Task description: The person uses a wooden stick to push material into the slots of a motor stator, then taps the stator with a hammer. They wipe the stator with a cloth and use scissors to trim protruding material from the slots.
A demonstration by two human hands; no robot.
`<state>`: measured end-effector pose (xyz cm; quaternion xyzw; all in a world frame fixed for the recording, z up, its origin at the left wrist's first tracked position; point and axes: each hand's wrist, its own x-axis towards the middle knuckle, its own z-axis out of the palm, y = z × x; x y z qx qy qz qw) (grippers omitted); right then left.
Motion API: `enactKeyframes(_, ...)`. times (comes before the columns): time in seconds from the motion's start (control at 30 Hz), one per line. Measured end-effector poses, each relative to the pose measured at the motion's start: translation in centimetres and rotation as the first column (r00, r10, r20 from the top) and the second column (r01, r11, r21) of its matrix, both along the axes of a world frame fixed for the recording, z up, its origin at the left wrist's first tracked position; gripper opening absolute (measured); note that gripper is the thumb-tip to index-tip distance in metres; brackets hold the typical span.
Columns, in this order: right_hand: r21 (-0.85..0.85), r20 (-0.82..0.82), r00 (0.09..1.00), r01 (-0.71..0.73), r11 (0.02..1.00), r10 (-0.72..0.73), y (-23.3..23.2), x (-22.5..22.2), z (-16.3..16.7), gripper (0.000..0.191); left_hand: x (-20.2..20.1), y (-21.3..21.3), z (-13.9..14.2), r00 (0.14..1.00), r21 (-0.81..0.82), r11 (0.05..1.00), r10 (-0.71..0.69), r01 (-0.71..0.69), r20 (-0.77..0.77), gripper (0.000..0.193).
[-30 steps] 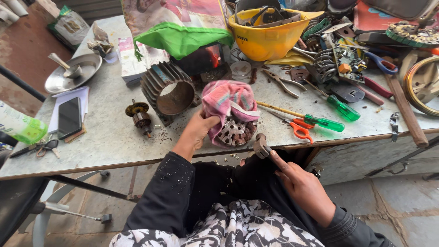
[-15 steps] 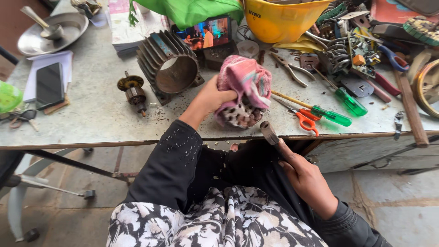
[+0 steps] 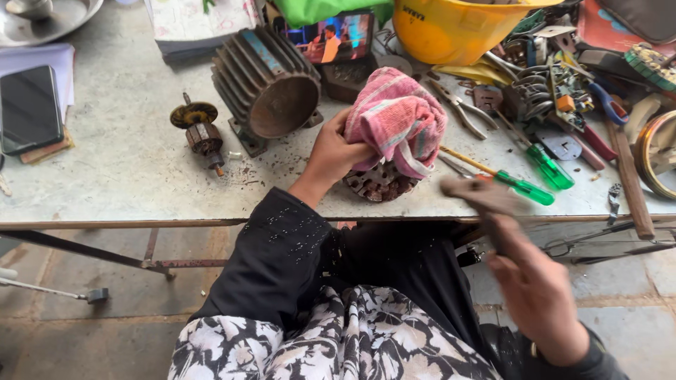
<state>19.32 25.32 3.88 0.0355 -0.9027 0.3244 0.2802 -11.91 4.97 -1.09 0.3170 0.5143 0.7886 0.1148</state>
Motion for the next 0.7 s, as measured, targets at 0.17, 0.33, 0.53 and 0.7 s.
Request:
enactKeyframes(0.17, 0.150, 0.126, 0.992, -0.011, 0.989, -0.008, -2.2, -2.9, 0.1, 0.046, 0.5, -0.1, 1.3, 0.999, -0.013, 1.000, 0.004, -0.003, 0.048, 0.061)
enactKeyframes(0.33, 0.156, 0.313, 0.949, -0.078, 0.985, 0.026, -1.9, -2.5, 3.4, 0.055, 1.2, -0.8, 2.7, 0.960, -0.085, 0.977, 0.172, -0.195, -0.221, 0.049)
enactKeyframes(0.53, -0.002, 0.037, 0.986, 0.161, 0.987, -0.161, -1.1, -2.9, 1.7, 0.054, 1.6, -1.3, 3.3, 0.938, -0.106, 0.965, 0.204, -0.241, -0.279, 0.046)
enactKeyframes(0.7, 0.197, 0.256, 0.966, -0.078, 0.977, 0.025, -1.4, -4.5, 0.2, 0.057, 0.9, -1.1, 3.9, 0.904, -0.161, 0.934, 0.247, -0.318, -0.349, 0.048)
